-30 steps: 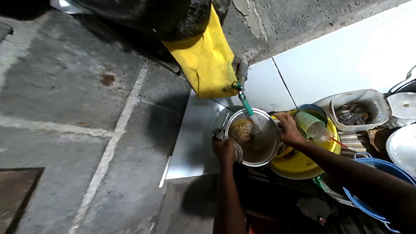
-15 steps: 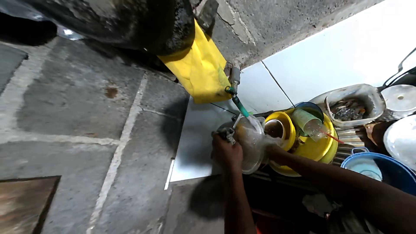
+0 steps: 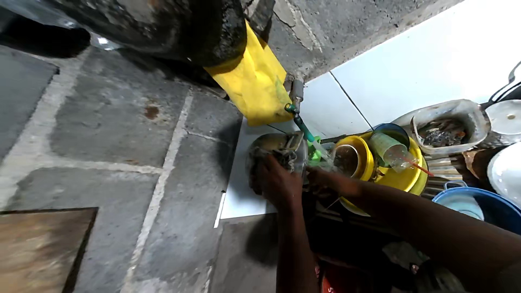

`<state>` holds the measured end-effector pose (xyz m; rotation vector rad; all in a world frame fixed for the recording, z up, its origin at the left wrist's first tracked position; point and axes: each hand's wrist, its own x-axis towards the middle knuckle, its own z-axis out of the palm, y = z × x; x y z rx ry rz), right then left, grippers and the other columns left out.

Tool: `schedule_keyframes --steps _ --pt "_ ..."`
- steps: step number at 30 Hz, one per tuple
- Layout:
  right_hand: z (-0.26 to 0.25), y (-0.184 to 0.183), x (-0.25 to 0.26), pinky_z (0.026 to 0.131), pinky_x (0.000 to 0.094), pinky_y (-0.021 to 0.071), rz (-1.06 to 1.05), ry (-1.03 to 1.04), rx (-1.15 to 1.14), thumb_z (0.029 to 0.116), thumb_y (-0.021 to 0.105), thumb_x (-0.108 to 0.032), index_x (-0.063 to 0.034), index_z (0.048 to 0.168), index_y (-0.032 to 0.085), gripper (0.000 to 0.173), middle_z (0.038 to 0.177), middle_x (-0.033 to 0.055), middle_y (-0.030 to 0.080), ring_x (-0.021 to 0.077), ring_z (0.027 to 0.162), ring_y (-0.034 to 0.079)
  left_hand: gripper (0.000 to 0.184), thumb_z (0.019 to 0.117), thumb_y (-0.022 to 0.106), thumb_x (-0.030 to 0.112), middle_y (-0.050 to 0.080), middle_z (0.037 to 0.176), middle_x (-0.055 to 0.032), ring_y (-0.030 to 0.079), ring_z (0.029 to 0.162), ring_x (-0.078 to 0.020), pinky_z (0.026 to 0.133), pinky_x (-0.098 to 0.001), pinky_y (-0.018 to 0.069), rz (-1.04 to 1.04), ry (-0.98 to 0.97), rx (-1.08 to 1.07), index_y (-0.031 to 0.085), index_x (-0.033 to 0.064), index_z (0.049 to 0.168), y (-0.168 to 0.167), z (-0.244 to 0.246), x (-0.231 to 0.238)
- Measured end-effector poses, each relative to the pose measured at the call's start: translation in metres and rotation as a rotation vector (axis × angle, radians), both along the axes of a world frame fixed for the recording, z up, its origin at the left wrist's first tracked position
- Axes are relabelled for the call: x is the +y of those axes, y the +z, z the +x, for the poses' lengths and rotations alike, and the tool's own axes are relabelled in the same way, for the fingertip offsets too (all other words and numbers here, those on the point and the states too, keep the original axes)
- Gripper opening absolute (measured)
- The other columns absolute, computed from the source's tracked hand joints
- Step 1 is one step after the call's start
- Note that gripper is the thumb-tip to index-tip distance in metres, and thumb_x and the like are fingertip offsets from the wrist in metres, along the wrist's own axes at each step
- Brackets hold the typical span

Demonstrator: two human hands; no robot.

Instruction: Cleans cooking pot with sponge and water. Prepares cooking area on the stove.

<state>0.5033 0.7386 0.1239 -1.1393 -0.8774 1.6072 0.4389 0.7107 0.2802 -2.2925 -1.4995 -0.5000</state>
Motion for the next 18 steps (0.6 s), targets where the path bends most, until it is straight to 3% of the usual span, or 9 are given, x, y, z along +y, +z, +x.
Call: schedule_keyframes --steps 2,4,6,10,13,16,18 --pt "0.002 0.01 -0.005 0.086 0.0522 0.0559 0.017 0.029 0.002 0.111 0.043 -0.019 -0.0124 0.158 0.033 0.049 0.14 0.0235 0.054 0.0356 0.112 0.063 0.062 0.0793 0.078 0.008 0.058 0.129 -0.0334 0.06 0.118 -0.0488 0.095 -0.0633 0.0484 0.002 0.007 0.007 0.055 -0.006 0.135 0.007 -0.006 0.001" --pt "0.002 0.01 -0.004 0.091 0.0559 0.0544 0.005 0.041 -0.006 0.1105 0.044 -0.017 -0.0143 0.162 0.028 0.054 0.146 0.0248 0.05 0.0399 0.119 0.061 0.066 0.0797 0.079 0.011 0.057 0.131 -0.0336 0.06 0.119 -0.049 0.096 -0.0634 0.0485 -0.001 0.023 -0.017 0.053 -0.0065 0.138 0.013 -0.015 0.003" --pt "0.003 0.008 -0.003 0.088 0.0522 0.055 0.011 0.023 -0.081 0.1091 0.048 -0.017 -0.0132 0.161 0.03 0.055 0.14 0.0229 0.055 0.0362 0.114 0.063 0.07 0.0807 0.08 0.014 0.056 0.132 -0.0351 0.059 0.119 -0.0503 0.096 -0.064 0.0475 -0.007 0.033 -0.094 0.05 -0.0083 0.14 0.019 -0.029 0.006" --pt "0.022 -0.003 -0.019 0.095 0.0513 0.0543 -0.025 -0.121 -0.192 0.1052 0.059 -0.021 -0.0089 0.155 0.041 0.054 0.141 0.0225 0.058 0.0343 0.118 0.064 0.073 0.0845 0.077 0.014 0.058 0.131 -0.034 0.058 0.122 -0.044 0.103 -0.0561 0.0455 -0.082 0.047 -0.386 0.043 -0.0115 0.143 0.014 -0.068 0.017" --pt "0.046 -0.002 -0.046 0.087 0.0424 0.0584 -0.03 -0.197 -0.215 0.1038 0.061 -0.017 -0.0108 0.155 0.043 0.055 0.134 0.0208 0.061 0.0277 0.106 0.068 0.073 0.0871 0.074 0.01 0.058 0.134 -0.029 0.058 0.124 -0.0362 0.104 -0.0507 0.0463 -0.281 0.132 -0.655 0.039 -0.006 0.149 -0.005 -0.092 0.024" --pt "0.071 0.007 -0.068 0.086 0.0416 0.0604 -0.034 -0.174 -0.236 0.1035 0.062 -0.017 -0.0122 0.153 0.046 0.052 0.129 0.0199 0.064 0.0265 0.103 0.07 0.06 0.0874 0.07 0.001 0.059 0.127 -0.0222 0.06 0.11 -0.0241 0.093 -0.0404 0.0519 -0.468 0.124 -0.948 0.045 -0.0053 0.142 -0.034 -0.102 0.02" --pt "0.081 0.016 -0.077 0.086 0.0421 0.0606 -0.041 -0.148 -0.242 0.1031 0.062 -0.011 -0.0121 0.154 0.044 0.054 0.129 0.021 0.063 0.0277 0.103 0.07 0.054 0.0874 0.069 0.0 0.061 0.119 -0.0208 0.062 0.101 -0.0227 0.086 -0.0402 0.054 -0.543 0.136 -1.08 0.048 -0.0054 0.138 -0.049 -0.105 0.016"
